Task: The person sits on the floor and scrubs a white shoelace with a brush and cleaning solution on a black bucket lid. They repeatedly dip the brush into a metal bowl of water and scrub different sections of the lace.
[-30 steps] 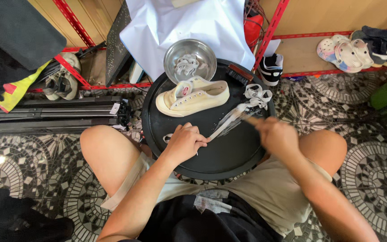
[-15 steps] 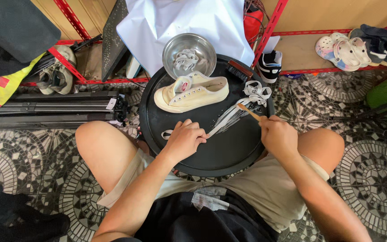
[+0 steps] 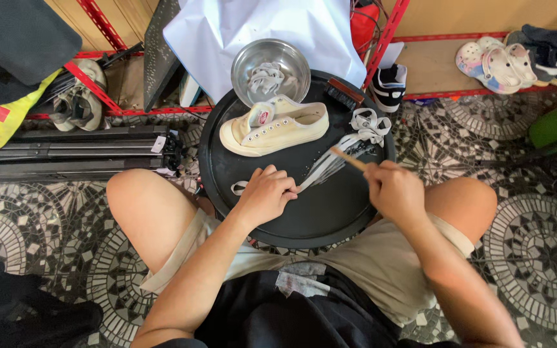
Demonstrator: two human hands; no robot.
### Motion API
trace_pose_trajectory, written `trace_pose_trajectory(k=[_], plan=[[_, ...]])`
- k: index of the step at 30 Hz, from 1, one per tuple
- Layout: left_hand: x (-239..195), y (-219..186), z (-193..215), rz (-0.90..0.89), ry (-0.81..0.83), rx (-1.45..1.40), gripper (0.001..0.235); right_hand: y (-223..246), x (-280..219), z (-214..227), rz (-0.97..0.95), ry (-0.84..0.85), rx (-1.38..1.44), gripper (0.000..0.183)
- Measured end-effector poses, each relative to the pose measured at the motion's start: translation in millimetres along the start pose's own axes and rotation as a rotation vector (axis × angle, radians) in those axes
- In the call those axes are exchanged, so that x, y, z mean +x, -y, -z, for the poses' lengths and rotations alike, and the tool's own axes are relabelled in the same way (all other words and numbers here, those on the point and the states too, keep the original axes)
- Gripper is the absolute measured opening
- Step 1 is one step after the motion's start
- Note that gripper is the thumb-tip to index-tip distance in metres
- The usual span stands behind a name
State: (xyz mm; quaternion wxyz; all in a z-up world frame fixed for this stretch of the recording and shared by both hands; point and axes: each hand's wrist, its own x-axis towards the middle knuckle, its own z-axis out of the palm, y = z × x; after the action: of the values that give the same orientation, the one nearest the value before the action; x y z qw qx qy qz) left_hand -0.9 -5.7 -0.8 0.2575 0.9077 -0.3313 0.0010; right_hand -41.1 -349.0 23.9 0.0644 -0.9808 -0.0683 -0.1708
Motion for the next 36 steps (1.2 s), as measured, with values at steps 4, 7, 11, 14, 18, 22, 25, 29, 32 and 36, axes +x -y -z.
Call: trace_pose_trajectory(k=[4, 7, 11, 14, 18, 22, 25, 29, 32, 36], plan=[[-1, 1, 2, -0.014, -0.026, -0.003, 0.019, 17, -10, -12, 0.072, 0.007, 0.172, 0.026], [-1, -1, 6, -0.025, -0.022, -0.018, 0.019, 20, -16, -15, 0.117, -0.002, 0.18, 0.016], [0, -5, 8, -0.007, -0.005, -0.043, 0.017, 6, -10, -6, 0.057, -0.006, 0.005, 0.026], [-1, -1, 6, -0.024, -0.024, -0.034, 0.02, 24, -8, 9, 0.098, 0.016, 0.13, 0.024], [0, -5, 12, -0.043, -0.04, -0.03, 0.023, 28, -7, 23, 0.142, 0.115, 0.146, 0.025], [1, -1, 8, -0.039, -0.059, -0.038, 0.018, -21, -6, -29, -0.027, 0.008, -0.123, 0.026], [-3, 1, 0, -0.031, -0.05, -0.052, 0.023, 5, -13, -9, 0.022, -0.025, -0.04, 0.024], [2, 2, 3, -0.03, -0.04, -0.036, 0.02, 7, -16, -13, 0.133, 0.069, 0.168, 0.025], [-1, -1, 6, -0.015, -0.02, -0.035, 0.02, -25, -13, -34, 0.063, -0.002, -0.075, 0.03], [0, 0, 4, -0.003, -0.002, -0.038, 0.022, -9, -2, -3, 0.056, 0.022, -0.049, 0.025]])
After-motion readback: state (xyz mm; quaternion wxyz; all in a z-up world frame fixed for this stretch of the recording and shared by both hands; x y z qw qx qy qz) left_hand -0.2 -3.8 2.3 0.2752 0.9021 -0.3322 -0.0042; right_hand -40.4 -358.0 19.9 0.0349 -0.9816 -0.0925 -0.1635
